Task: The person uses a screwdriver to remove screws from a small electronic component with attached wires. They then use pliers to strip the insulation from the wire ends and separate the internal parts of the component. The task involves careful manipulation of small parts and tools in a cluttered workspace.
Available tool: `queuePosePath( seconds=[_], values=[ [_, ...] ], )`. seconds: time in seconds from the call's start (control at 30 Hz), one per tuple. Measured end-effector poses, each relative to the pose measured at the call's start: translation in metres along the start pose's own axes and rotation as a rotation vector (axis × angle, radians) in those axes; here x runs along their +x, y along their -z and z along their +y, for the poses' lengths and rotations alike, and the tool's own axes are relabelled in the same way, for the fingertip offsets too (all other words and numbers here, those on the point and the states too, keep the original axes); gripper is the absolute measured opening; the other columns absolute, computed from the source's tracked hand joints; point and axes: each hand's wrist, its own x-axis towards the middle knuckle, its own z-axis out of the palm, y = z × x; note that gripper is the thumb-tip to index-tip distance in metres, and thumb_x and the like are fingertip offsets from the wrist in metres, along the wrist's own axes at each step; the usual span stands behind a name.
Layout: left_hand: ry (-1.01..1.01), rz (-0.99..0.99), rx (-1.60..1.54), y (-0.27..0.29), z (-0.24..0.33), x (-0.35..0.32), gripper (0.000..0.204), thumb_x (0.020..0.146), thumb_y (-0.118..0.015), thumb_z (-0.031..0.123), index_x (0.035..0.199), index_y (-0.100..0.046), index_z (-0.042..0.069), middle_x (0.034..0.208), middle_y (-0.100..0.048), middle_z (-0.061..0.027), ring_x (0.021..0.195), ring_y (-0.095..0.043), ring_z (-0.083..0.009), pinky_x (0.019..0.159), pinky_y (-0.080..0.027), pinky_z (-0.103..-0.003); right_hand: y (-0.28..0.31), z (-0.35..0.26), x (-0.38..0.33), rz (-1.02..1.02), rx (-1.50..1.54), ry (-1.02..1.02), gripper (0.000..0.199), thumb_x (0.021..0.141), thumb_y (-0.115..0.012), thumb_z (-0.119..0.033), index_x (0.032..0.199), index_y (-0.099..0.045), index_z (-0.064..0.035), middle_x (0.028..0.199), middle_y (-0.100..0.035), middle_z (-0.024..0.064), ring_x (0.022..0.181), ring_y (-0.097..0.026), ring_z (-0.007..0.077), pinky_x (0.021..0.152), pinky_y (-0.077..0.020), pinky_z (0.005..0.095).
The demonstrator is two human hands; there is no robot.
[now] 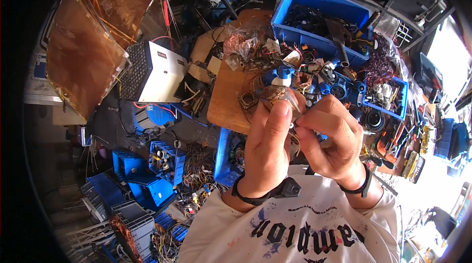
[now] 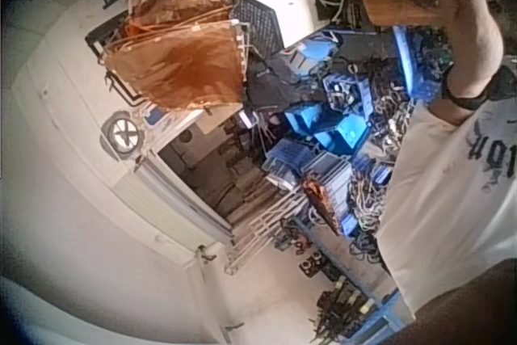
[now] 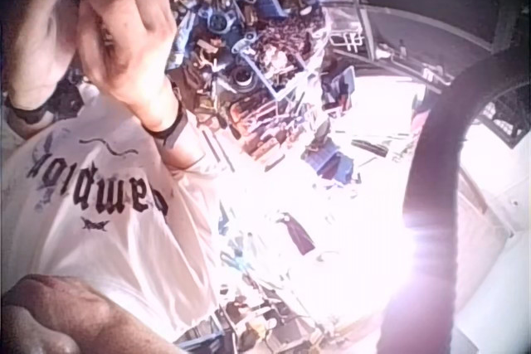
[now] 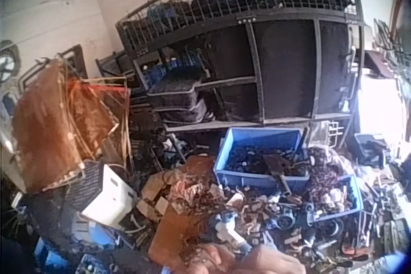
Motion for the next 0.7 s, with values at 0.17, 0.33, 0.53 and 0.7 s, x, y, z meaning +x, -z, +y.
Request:
queuePosePath(
  seconds=[0.17, 0.33, 0.53, 0.7],
  values=[
    [0.043, 0.014, -0.018, 0.002, -0.002, 0.0, 0.035, 0.1, -0.042, 0.032, 0.11, -0.052, 0.0, 0.099, -0.053, -0.0088, 0.09, -0.049, -0.0148, 0.084, -0.039, -0.03, -0.004, 0.003, -0.003, 0.007, 0.002, -0.016, 0.029, 0.065, -0.066, 0.01, 0.091, -0.061, -0.0028, 0.076, -0.06, 0.0065, 0.062, -0.054, 0.0225, 0.054, -0.044, 0.0324],
    [0.031, -0.009, -0.046, 0.004, -0.004, 0.001, 0.036, 0.1, -0.042, 0.036, 0.11, -0.051, 0.002, 0.098, -0.052, -0.0075, 0.092, -0.048, -0.0146, 0.085, -0.038, -0.031, -0.003, 0.003, -0.004, -0.009, 0.026, -0.034, 0.027, 0.068, -0.066, 0.01, 0.091, -0.06, -0.0016, 0.08, -0.062, 0.0077, 0.064, -0.057, 0.0229, 0.057, -0.0468, 0.0318],
    [0.028, -0.039, -0.226, 0.01, -0.001, 0.006, 0.035, 0.1, -0.046, 0.035, 0.112, -0.05, 0.003, 0.102, -0.053, -0.0047, 0.093, -0.048, -0.0122, 0.086, -0.037, -0.029, -0.006, -0.009, -0.002, 0.066, 0.184, -0.28, 0.021, 0.076, -0.068, 0.007, 0.094, -0.06, 0.0015, 0.086, -0.064, 0.0112, 0.073, -0.063, 0.0201, 0.063, -0.0511, 0.0303],
    [0.076, 0.012, -0.015, 0.019, -0.01, 0.01, 0.038, 0.098, -0.048, 0.038, 0.113, -0.051, 0.003, 0.105, -0.051, -0.0071, 0.101, -0.046, -0.018, 0.092, -0.036, -0.036, -0.004, -0.002, -0.014, 0.018, 0.126, -0.457, 0.018, 0.077, -0.069, 0.005, 0.094, -0.062, 0.0008, 0.085, -0.064, 0.0106, 0.073, -0.063, 0.0181, 0.063, -0.0508, 0.0296]
  ],
)
